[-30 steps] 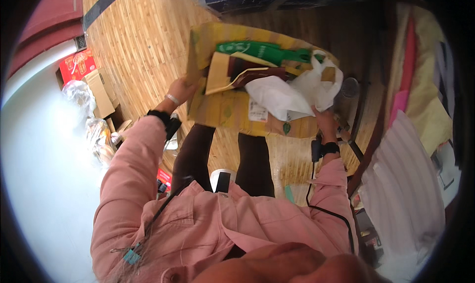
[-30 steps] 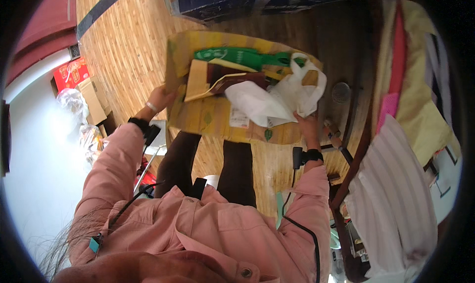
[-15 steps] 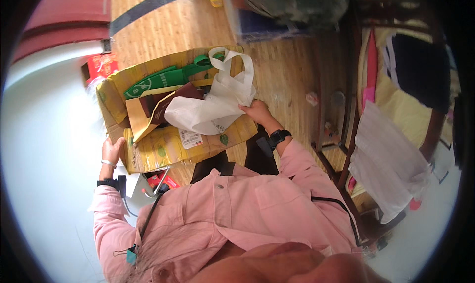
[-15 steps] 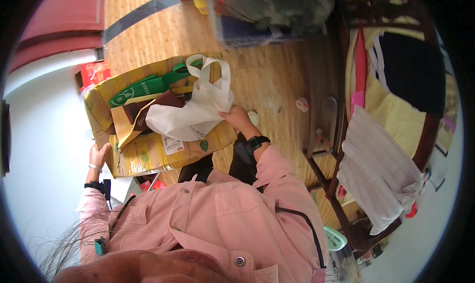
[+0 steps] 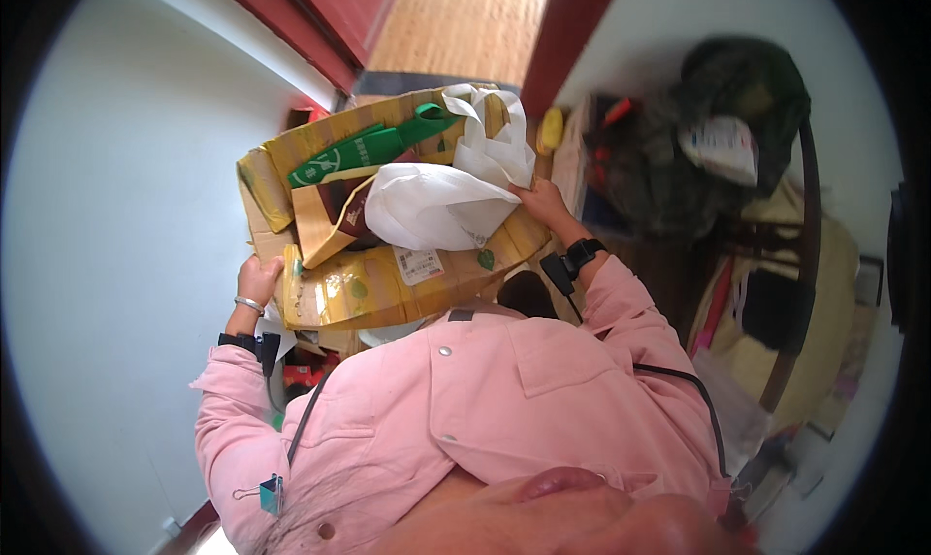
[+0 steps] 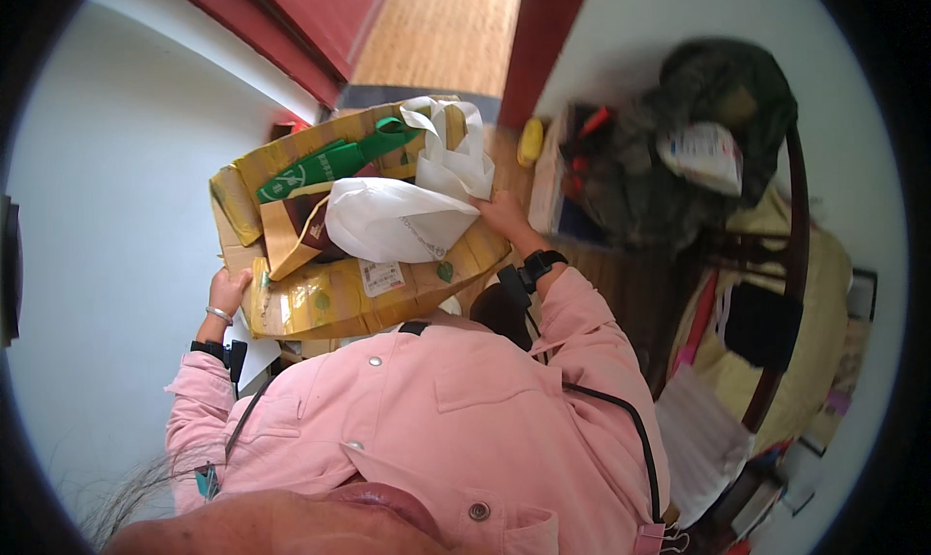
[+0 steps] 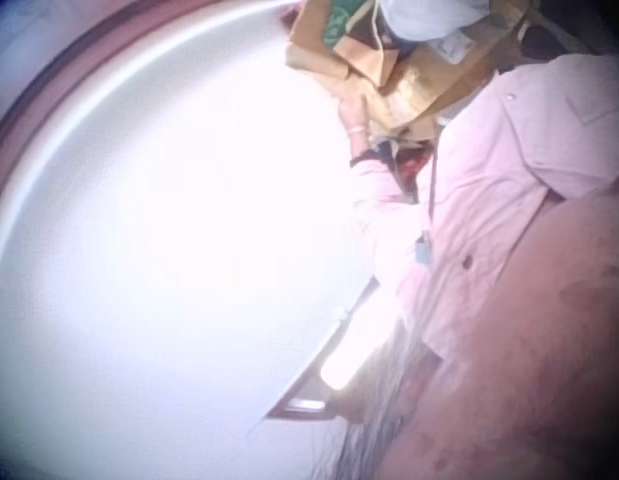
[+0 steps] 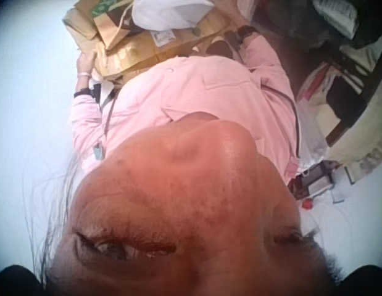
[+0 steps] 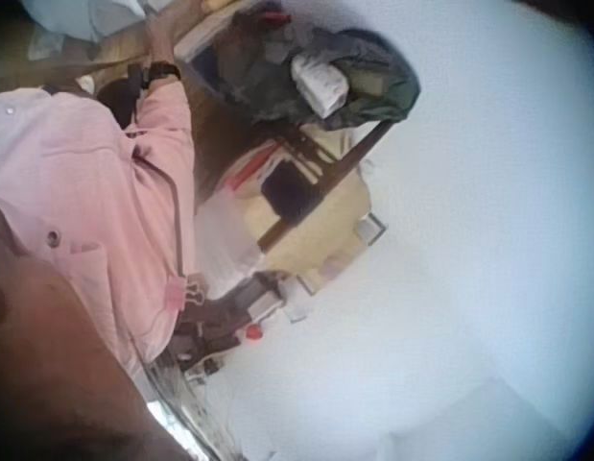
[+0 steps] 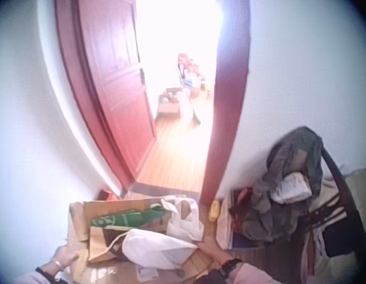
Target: The person moves several items including a bag, a white bucket, and a cardboard box to clear space. They then pick up a broom and dustpan and sweep debris on the wooden floor into the dustpan.
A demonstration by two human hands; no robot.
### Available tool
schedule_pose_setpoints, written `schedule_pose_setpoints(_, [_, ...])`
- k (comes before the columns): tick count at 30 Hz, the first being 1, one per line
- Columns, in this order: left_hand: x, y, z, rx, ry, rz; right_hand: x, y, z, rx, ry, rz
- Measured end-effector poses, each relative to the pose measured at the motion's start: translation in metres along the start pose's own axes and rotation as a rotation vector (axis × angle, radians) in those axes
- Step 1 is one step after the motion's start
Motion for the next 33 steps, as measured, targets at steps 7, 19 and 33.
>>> schedule_pose_setpoints(7, [0.025, -0.007, -0.014, 0.038, -0.073, 0.027, -0.014, -0.010, -0.031, -0.045, -0.043, -0.117])
schedule_pose_setpoints(19, [0.006, -0.007, -0.036, 0.102, -0.113, 0.069, -0.008, -0.006, -0.032, 0.086, -0.118, -0.396])
schedule_pose_setpoints(33, [0.045, -0.003, -0.033, 0.095, -0.164, 0.058, 0.015, -0.030, -0.045, -0.103, -0.067, -0.260])
Point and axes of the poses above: each hand's wrist, its own z-axis towards the middle knuckle, its own y-axis out of the back of the hand, x = y × z, the point moved 4 cm from there along z, towards the middle knuckle, and after that the axes turned 13 degrees about x, right-handed, at the moved point
